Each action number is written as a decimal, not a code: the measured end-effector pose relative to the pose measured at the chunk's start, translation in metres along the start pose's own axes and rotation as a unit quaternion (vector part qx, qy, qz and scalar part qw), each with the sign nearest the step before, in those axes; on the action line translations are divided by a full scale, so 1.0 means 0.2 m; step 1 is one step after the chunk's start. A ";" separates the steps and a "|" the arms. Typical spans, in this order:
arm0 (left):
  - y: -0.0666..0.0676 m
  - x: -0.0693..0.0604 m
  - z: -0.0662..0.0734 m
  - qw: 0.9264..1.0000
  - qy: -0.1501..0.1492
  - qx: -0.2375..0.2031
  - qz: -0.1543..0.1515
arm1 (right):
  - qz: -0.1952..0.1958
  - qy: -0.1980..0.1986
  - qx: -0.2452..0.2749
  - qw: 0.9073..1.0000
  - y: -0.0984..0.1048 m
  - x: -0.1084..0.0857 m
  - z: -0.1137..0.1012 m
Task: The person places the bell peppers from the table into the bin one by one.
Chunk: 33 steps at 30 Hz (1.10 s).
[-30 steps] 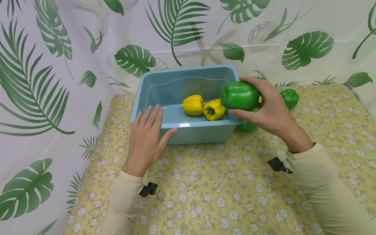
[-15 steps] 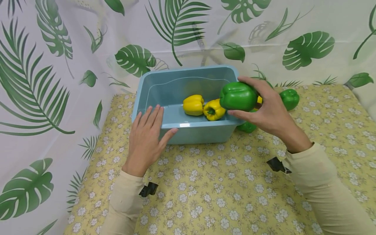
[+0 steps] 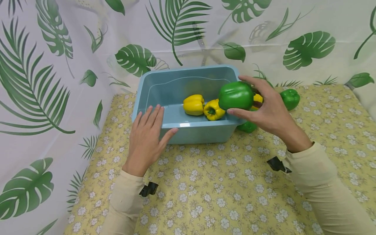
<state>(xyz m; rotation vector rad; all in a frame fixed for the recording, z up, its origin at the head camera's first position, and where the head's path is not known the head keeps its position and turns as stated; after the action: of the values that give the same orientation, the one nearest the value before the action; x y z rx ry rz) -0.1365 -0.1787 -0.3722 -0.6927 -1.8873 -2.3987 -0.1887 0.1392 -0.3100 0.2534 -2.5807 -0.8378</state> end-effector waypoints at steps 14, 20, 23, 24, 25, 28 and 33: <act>0.00 0.00 -0.01 1.000 0.002 -0.004 -0.003 | 0.031 -0.023 0.021 0.999 0.07 0.00 0.00; 0.00 0.00 -0.01 1.000 -0.001 -0.004 0.003 | 0.036 -0.024 0.024 0.999 0.09 -0.01 0.01; 0.00 0.00 -0.01 1.000 -0.002 -0.005 0.005 | 0.038 -0.021 0.022 0.999 0.10 -0.01 0.02; 0.00 0.00 -0.01 1.000 -0.002 -0.005 0.006 | 0.039 -0.021 0.021 0.999 0.10 -0.01 0.02; 0.00 0.00 -0.01 1.000 -0.002 -0.005 0.006 | 0.040 -0.022 0.020 0.999 0.10 -0.01 0.02; 0.00 0.00 -0.01 1.000 -0.002 -0.007 0.007 | 0.046 -0.025 0.016 0.999 0.10 -0.01 0.04; 0.00 0.00 -0.01 1.000 -0.001 -0.005 0.008 | 0.055 -0.037 0.005 0.998 0.11 0.00 0.08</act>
<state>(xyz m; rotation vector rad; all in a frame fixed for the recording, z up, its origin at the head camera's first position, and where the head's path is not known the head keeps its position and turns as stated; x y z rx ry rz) -0.1375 -0.1803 -0.3731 -0.7077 -1.8640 -2.4014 -0.1958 0.1657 -0.3081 0.0841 -2.6416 -0.8086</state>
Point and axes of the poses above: each hand's wrist, its own x-axis towards the middle knuckle, its own y-axis out of the back of the hand, z = x × y, the point moved 3 cm from there along x, towards the middle knuckle, and after that the axes turned 3 degrees about -x, right-handed, at the moved point
